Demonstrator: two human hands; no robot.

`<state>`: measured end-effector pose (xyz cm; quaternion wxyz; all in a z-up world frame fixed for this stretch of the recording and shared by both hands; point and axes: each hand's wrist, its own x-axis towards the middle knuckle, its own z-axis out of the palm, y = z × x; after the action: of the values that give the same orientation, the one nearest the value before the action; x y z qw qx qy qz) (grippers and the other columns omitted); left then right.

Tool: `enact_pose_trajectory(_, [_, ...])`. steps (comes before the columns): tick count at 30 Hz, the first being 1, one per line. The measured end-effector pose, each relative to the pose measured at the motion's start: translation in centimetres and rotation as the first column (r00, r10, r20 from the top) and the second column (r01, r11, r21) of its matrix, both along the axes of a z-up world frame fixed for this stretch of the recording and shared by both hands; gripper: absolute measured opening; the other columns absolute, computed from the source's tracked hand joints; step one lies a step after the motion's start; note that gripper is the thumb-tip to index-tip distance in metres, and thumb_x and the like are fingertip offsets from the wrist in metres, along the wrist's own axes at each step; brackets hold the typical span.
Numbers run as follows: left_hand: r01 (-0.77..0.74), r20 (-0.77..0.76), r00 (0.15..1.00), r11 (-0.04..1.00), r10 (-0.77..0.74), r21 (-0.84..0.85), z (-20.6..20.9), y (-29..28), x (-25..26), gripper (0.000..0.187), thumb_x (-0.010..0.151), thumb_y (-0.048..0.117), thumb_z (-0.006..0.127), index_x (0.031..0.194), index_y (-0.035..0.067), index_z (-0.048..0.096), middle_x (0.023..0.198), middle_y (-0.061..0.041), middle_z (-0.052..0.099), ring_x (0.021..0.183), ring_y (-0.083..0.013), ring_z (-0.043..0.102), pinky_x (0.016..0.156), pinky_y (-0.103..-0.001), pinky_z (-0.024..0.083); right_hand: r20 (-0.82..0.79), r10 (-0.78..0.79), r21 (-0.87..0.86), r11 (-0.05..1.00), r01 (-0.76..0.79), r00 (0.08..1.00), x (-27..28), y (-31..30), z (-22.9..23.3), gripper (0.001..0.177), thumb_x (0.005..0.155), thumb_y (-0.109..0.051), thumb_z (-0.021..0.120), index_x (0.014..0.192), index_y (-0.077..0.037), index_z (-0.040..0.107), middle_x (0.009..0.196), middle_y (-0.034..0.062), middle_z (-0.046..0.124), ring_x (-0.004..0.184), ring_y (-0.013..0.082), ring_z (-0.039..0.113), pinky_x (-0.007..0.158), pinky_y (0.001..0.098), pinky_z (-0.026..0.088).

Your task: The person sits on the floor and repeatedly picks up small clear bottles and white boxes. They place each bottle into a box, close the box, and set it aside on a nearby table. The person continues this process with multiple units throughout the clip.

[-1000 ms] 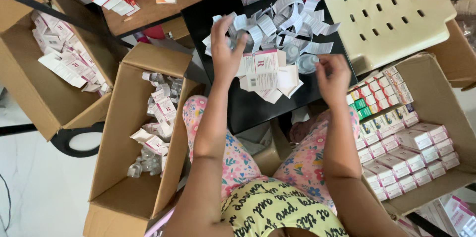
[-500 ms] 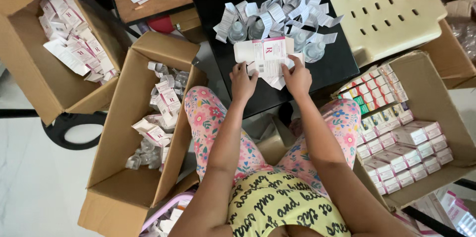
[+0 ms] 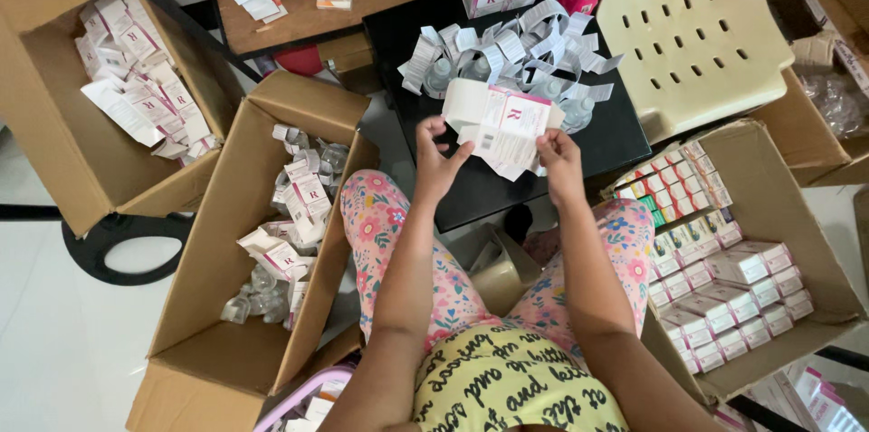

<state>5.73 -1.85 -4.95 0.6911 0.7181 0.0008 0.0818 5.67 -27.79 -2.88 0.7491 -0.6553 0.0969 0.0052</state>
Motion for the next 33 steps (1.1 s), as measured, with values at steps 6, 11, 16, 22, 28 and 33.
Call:
enact_pose_trajectory(6, [0.292,0.228,0.942,0.938,-0.248,-0.188,6.8,-0.9,-1.5,0.143,0.061,0.055,0.094,0.167,0.008,0.011,0.173,-0.012,0.019,0.16,-0.0328,0.028,0.124,-0.051,0.037,-0.024,0.326,0.698,0.683,-0.218,0.945,-0.5,0.1,3.7,0.027,0.111,-0.019,0.058,0.13,0.0,0.058,0.098,0.0024,0.064,0.088,0.0159,0.064,0.093,0.0381,0.057])
enact_pose_trajectory(11, [0.272,0.288,0.918,0.962,-0.271,0.039,9.6,-2.3,-2.3,0.145,0.06,0.043,0.099,0.166,0.002,0.01,0.171,-0.019,0.023,0.159,-0.0352,0.028,0.128,-0.05,0.031,-0.156,0.476,0.739,0.638,-0.218,0.865,-1.2,2.8,4.4,0.05,0.105,-0.02,0.054,0.148,0.006,0.047,0.126,0.0186,0.071,0.113,0.0302,0.069,0.097,0.0432,0.056])
enact_pose_trajectory(16, [0.091,0.308,0.948,0.995,-0.079,-0.026,10.3,-2.8,-2.5,0.117,0.071,0.027,0.097,0.159,-0.002,0.025,0.152,-0.023,0.049,0.138,-0.0328,0.057,0.117,-0.041,0.048,-0.244,0.401,0.673,0.725,-0.143,0.883,-1.4,3.7,1.7,0.041,0.102,-0.022,0.054,0.139,-0.003,0.053,0.116,0.0105,0.072,0.1,0.0208,0.07,0.087,0.0354,0.056])
enact_pose_trajectory(22, [-0.17,0.248,0.958,0.983,0.147,0.074,11.2,-2.6,-2.3,0.104,0.075,0.02,0.094,0.152,-0.004,0.029,0.138,-0.026,0.059,0.121,-0.0334,0.068,0.101,-0.04,0.056,0.073,0.026,0.064,0.997,-0.031,0.997,-1.1,4.1,3.5,0.024,0.111,-0.016,0.063,0.131,-0.003,0.058,0.102,0.0024,0.053,0.083,0.0126,0.051,0.075,0.027,0.044])
enact_pose_trajectory(28, [-0.18,0.303,0.944,0.975,0.134,0.129,11.1,-2.9,-2.2,0.103,0.075,0.021,0.094,0.152,-0.001,0.03,0.129,-0.025,0.062,0.114,-0.0345,0.07,0.096,-0.041,0.058,0.522,0.23,-0.523,0.847,0.095,0.821,-1.4,5.8,11.5,0.037,0.105,-0.015,0.064,0.14,-0.007,0.055,0.136,0.0155,0.046,0.115,0.0222,0.053,0.088,0.0279,0.052])
enact_pose_trajectory(33, [-0.141,0.255,0.962,0.975,0.094,0.17,10.5,-3.2,-2.2,0.089,0.077,0.023,0.091,0.146,0.001,0.038,0.118,-0.022,0.068,0.105,-0.0325,0.073,0.09,-0.041,0.059,0.5,0.409,-0.705,0.704,0.084,0.763,-0.9,7.5,13.9,0.03,0.103,-0.018,0.066,0.132,-0.011,0.06,0.143,0.0164,0.05,0.119,0.0278,0.052,0.099,0.0356,0.047])
